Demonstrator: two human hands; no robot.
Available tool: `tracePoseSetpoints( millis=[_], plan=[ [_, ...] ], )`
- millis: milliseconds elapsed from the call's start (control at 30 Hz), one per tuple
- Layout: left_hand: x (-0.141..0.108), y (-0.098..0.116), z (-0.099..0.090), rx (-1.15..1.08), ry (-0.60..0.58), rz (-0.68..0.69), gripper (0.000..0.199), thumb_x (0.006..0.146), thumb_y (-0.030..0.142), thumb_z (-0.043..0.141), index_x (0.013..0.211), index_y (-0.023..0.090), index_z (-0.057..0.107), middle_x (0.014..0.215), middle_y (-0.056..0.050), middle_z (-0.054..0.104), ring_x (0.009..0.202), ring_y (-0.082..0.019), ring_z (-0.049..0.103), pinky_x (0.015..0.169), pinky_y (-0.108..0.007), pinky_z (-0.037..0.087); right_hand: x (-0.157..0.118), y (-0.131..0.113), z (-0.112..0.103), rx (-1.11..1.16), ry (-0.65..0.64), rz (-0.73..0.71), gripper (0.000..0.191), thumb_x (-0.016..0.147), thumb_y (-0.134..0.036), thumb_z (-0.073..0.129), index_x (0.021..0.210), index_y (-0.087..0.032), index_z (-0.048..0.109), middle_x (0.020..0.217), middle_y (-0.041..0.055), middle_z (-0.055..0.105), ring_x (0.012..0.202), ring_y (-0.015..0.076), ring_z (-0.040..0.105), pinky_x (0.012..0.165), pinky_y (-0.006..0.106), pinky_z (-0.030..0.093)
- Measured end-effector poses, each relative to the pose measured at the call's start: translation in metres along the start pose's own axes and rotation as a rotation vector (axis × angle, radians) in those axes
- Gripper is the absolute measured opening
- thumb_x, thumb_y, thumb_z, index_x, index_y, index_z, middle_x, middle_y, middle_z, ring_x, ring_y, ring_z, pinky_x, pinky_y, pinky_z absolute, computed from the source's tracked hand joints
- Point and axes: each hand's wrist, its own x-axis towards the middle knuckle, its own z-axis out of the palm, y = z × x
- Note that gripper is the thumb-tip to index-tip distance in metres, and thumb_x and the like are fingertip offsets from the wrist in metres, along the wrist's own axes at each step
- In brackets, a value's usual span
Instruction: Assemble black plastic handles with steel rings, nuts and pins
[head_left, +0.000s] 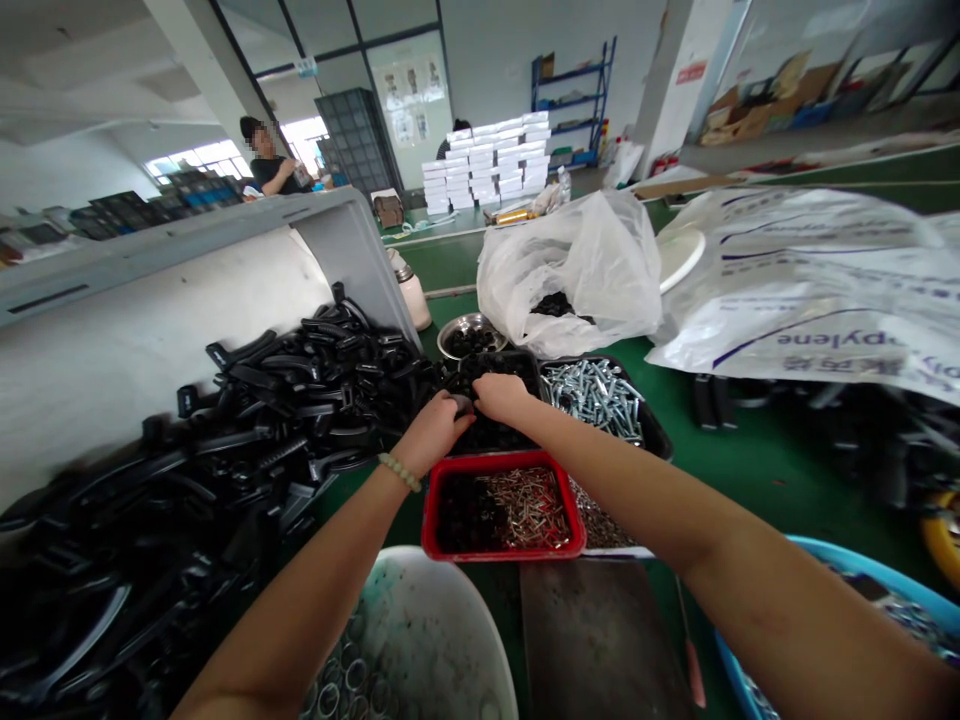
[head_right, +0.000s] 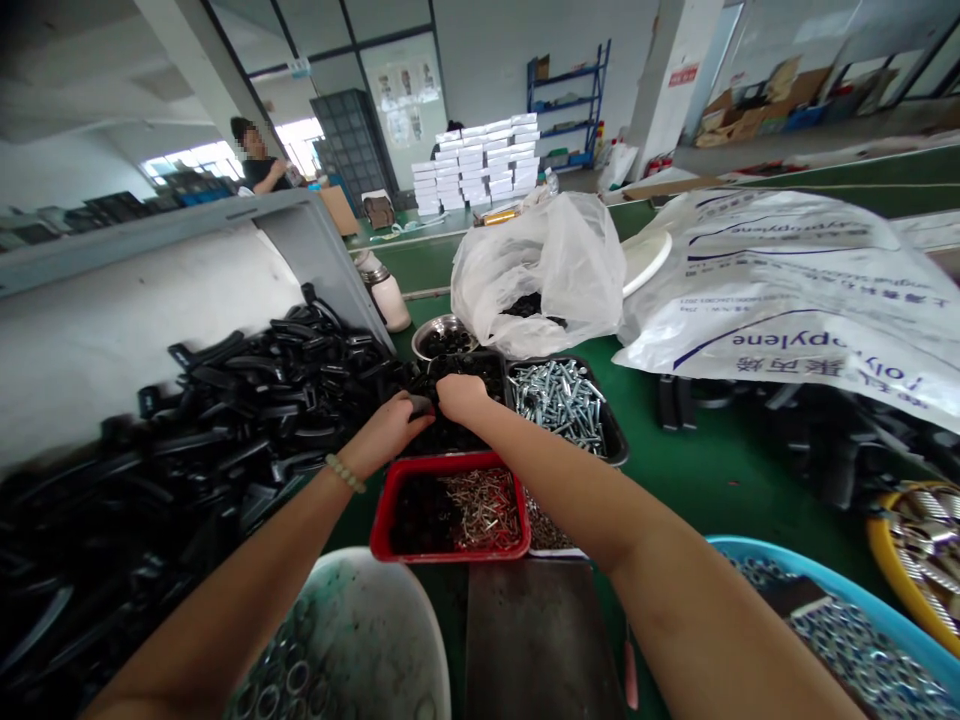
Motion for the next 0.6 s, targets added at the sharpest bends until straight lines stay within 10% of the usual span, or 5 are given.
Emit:
tracePoseSetpoints(
  millis=[367, 600],
  plan=[
    [-0.112, 0.012, 0.021, -0.078, -0.201, 0.038, 0.015, 0.081, 0.027, 0.059, 0.094, 0.021, 0.063, 0.097, -0.007, 0.062, 0.091, -0.02, 0.056, 0.088, -0.032, 0.043, 0.006, 0.012, -0.001, 0.168, 0.028, 0.084, 0.02, 0.068, -0.027, 0.063, 0.084, -0.016, 0.07, 0.093, 0.013, 0.07, 0.09, 0.0274, 0.064, 0.076, 0.033, 0.047],
    [-0.054, 0.002, 0.01, 0.081, -0.001, 0.118, 0.017, 0.086, 0.025, 0.051, 0.096, 0.021, 0.064, 0.098, -0.009, 0.062, 0.096, -0.023, 0.055, 0.091, -0.034, 0.041, -0.009, 0.029, -0.014, 0.636, 0.036, 0.087, 0.016, 0.066, -0.033, 0.063, 0.066, -0.018, 0.058, 0.064, 0.0033, 0.057, 0.063, 0.0157, 0.053, 0.058, 0.026, 0.041]
  ],
)
